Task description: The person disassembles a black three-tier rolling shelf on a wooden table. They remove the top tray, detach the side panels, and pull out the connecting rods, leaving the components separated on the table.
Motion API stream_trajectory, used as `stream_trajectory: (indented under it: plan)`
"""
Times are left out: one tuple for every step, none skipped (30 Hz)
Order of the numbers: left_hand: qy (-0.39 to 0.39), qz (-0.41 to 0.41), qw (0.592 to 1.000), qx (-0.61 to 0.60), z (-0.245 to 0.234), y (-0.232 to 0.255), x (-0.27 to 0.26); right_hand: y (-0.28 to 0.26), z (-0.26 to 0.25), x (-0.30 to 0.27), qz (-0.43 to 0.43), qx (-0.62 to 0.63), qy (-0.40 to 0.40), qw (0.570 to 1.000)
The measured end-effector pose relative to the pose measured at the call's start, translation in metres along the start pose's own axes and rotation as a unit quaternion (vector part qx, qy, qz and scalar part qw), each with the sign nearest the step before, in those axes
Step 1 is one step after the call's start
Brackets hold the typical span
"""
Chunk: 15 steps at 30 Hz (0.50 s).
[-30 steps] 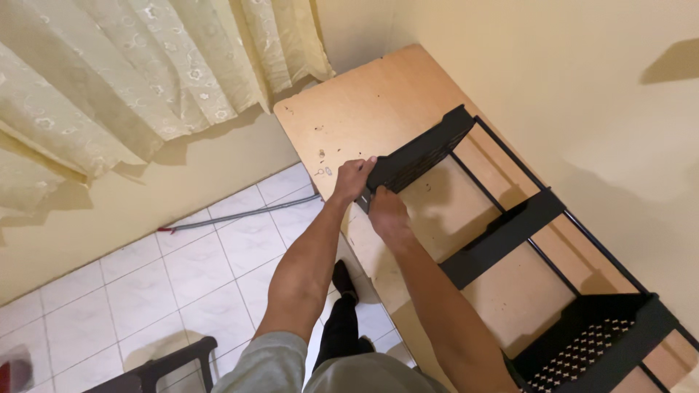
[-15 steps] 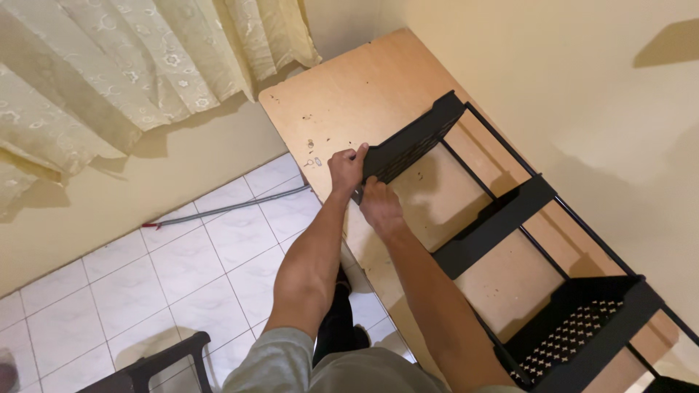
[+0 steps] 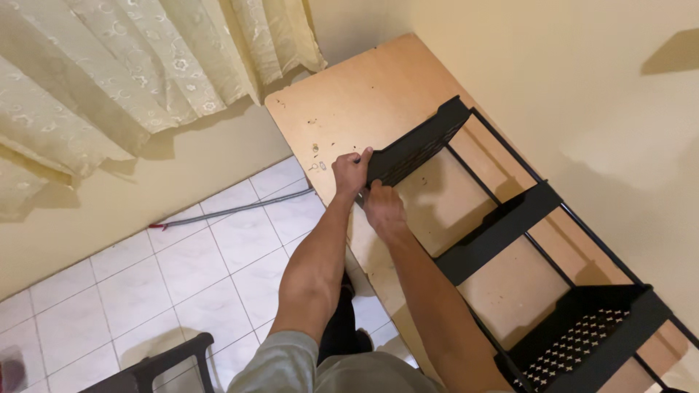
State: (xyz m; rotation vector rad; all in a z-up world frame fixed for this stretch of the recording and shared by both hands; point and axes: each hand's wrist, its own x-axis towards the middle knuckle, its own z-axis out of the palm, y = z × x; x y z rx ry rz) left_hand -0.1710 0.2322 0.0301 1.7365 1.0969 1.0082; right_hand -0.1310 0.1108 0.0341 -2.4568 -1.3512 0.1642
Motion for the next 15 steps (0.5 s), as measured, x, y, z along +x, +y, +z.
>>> stream_trajectory:
  plan:
    - [-0.001,-0.014,1.0,0.0,0.0,0.002,0.0,-0.001,0.001,0.0,-0.006,-0.009,0.013,1.0]
    - [-0.004,-0.028,1.0,-0.001,0.0,0.004,-0.001,0.0,0.002,0.0,-0.01,-0.018,0.026,0.999]
    - [-0.004,-0.039,0.999,-0.005,0.0,0.005,-0.001,0.001,0.003,-0.001,-0.012,-0.027,0.032,0.999]
    - [-0.005,-0.051,0.999,-0.009,0.0,0.007,-0.001,0.001,0.004,-0.003,-0.015,-0.036,0.037,0.999]
    - [-0.005,-0.062,0.998,-0.013,-0.001,0.007,-0.003,0.001,0.005,-0.005,-0.017,-0.046,0.042,0.998]
    - [-0.004,-0.061,0.998,-0.014,-0.001,0.009,-0.001,0.001,0.004,-0.003,-0.041,-0.063,0.066,0.995]
    - [-0.004,-0.061,0.998,-0.015,-0.001,0.01,0.001,0.0,0.004,-0.002,-0.065,-0.08,0.089,0.991]
    - [-0.004,-0.063,0.998,-0.016,-0.002,0.009,-0.001,0.0,0.004,-0.005,-0.089,-0.098,0.11,0.985]
    - [0.0,-0.052,0.999,-0.009,-0.001,0.008,-0.003,-0.001,0.003,-0.006,-0.058,-0.075,0.089,0.991]
    - [0.003,-0.039,0.999,-0.002,-0.001,0.008,-0.002,-0.002,0.002,-0.005,-0.027,-0.051,0.072,0.996]
    - [0.007,-0.026,1.0,0.005,-0.001,0.008,-0.001,-0.004,0.0,-0.004,0.005,-0.027,0.054,0.998]
    - [0.018,-0.02,1.0,0.004,0.0,0.009,0.003,-0.006,-0.002,0.0,0.003,-0.033,0.057,0.998]
    - [0.029,-0.014,0.999,0.003,0.001,0.011,0.008,-0.007,-0.005,0.005,0.001,-0.039,0.06,0.997]
    - [0.037,-0.014,0.999,0.003,0.002,0.01,0.002,-0.006,-0.005,0.0,0.002,-0.047,0.056,0.997]
    - [0.039,-0.019,0.999,-0.005,0.004,0.009,-0.001,-0.004,-0.004,-0.003,0.006,-0.048,0.057,0.997]
